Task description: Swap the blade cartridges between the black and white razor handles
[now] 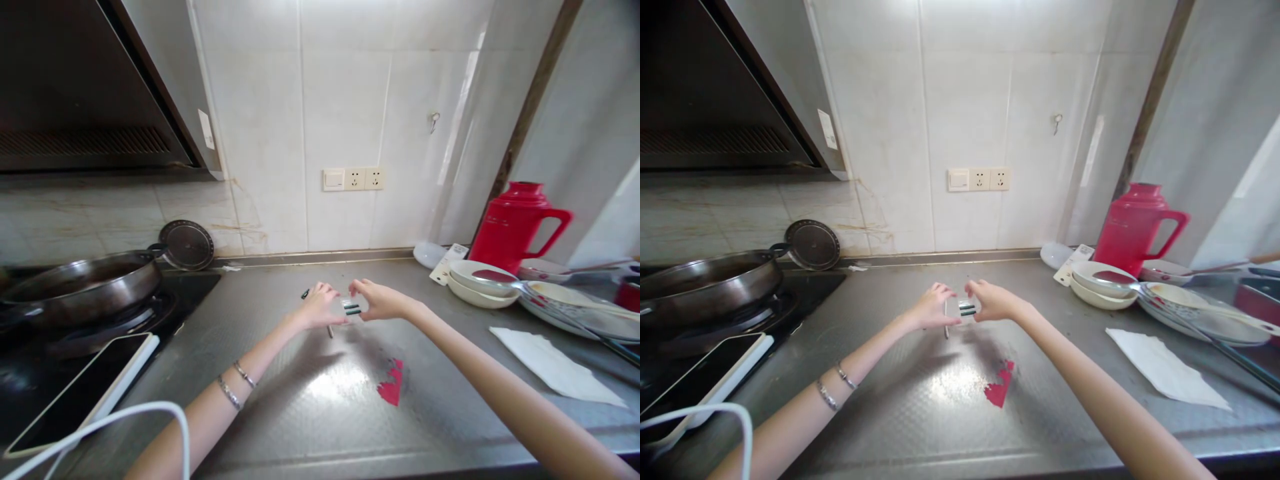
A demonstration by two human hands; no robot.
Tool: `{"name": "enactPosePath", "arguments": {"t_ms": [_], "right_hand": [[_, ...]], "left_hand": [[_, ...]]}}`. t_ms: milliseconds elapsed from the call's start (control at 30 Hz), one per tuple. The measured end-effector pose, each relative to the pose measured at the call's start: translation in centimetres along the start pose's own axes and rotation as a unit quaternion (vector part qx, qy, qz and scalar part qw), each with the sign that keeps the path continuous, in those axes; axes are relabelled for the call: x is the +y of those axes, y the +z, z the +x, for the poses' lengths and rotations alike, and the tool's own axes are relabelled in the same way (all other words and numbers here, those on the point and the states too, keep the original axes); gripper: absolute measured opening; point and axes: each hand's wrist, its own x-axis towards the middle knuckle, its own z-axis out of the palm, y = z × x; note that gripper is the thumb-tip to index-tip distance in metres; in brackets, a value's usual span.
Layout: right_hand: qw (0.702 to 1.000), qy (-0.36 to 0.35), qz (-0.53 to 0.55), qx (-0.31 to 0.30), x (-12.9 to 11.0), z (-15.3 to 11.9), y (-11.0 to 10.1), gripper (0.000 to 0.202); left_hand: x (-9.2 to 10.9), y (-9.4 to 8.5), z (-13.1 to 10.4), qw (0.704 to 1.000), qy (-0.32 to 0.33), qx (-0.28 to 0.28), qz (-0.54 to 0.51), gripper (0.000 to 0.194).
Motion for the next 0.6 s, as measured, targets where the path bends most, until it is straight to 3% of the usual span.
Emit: {"name": "enactPosePath", "arguments": {"t_ms": [233, 600], "right_hand": [[1.000, -0.020, -0.004, -0.006, -1.3, 0.3, 0.2, 0.044], [0.997, 0.000, -0.048, 0.060, 2.5, -0.6, 1.6, 0.067]], "left_hand": [[0.7, 0.5, 0.5, 0.999, -0.034, -0.022, 0.021, 0.050], [-1.4, 2.9, 3.9, 0.996, -0.062, -0.048, 0.045, 0.052]]}}
